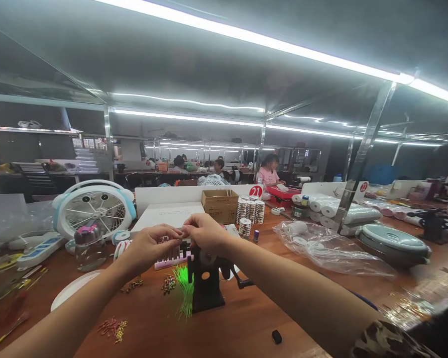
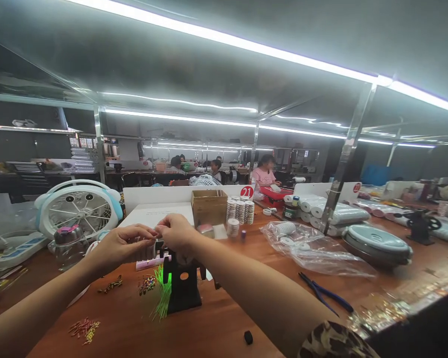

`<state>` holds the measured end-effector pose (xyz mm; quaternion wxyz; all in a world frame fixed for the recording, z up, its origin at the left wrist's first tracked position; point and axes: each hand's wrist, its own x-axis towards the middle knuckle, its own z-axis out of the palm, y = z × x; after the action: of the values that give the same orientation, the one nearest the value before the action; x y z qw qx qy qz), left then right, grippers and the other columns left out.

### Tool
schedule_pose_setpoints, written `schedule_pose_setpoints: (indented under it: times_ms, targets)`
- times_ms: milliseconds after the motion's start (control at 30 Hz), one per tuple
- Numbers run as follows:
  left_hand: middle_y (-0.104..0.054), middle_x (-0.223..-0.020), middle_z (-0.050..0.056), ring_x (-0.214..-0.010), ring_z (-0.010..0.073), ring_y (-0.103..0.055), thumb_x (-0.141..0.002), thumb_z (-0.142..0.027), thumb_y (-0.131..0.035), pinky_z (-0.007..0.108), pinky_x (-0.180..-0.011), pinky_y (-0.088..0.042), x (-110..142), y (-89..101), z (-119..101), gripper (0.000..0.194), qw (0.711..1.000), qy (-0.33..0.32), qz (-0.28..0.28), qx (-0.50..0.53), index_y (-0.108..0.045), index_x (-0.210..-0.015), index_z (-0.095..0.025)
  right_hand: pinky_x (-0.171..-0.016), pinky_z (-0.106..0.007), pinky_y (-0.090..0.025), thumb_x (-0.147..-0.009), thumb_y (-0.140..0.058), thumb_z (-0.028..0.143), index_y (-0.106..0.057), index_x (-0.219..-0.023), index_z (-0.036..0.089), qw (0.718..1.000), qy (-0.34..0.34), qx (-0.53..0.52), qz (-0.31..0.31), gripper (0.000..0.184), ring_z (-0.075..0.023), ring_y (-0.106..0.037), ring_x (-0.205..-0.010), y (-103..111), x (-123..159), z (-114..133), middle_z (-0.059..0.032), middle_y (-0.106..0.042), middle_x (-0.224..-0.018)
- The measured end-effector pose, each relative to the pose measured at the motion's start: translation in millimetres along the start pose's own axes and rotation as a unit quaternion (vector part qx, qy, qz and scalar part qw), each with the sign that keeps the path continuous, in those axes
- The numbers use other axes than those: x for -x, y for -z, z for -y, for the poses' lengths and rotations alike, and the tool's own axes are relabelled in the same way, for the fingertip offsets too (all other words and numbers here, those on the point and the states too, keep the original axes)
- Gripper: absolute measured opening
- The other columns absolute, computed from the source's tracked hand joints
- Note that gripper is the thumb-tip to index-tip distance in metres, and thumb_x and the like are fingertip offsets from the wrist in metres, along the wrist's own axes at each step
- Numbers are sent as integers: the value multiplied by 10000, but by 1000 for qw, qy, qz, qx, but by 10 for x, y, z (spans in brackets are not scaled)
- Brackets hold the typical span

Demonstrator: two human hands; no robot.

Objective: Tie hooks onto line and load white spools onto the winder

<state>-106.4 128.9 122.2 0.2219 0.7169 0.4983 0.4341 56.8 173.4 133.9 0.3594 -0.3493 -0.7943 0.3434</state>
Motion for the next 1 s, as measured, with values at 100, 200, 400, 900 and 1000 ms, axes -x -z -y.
schedule_pose_setpoints:
  times_ms: [100, 200, 400, 900, 1000]
  targets:
    - [-702, -791, 43, -879, 255, -631, -704, -414, -654, 321, -723, -494, 29, -7, -31, 198, 1000, -8, 10, 1, -723, -751, -234, -483, -191, -429, -818, -491, 123, -515, -685, 151, 998, -38, -49, 30, 138, -93, -543, -512, -42, 14, 17, 12, -551, -631]
    - [-661, -620, 19, -829, 252, -639, -719, -402, -645, 321, -694, -500, 42, -11, -47, 185, 1000, -6, 14, 2, -720, -753, -236, -489, -186, -427, -816, -483, 109, -514, -693, 155, 996, -50, -72, 25, 135, -94, -550, -524, -82, 33, 8, 9, -557, -630]
    - [-682, -709, 31, -822, 248, -637, -725, -393, -636, 313, -664, -502, 42, -12, -21, 183, 1000, -3, 14, 9, -710, -758, -229, -487, -186, -412, -810, -505, 126, -517, -717, 153, 996, -46, -72, 12, 97, -95, -521, -527, -105, 57, -33, 8, -548, -618]
    - [-700, -770, 44, -860, 251, -634, -728, -427, -632, 324, -741, -491, 38, -15, -2, 230, 1000, -1, 11, -10, -710, -767, -214, -517, -195, -420, -799, -497, 125, -528, -687, 153, 997, -31, -69, 5, 119, -103, -525, -557, -139, 52, -84, 4, -557, -611]
    - [-710, -852, 54, -847, 243, -633, -732, -422, -625, 315, -717, -492, 30, -15, 4, 236, 1000, -1, 13, -15, -714, -793, -212, -523, -197, -403, -793, -516, 125, -541, -665, 144, 999, -26, -41, 6, 131, -108, -516, -582, -124, 68, -49, -2, -559, -621]
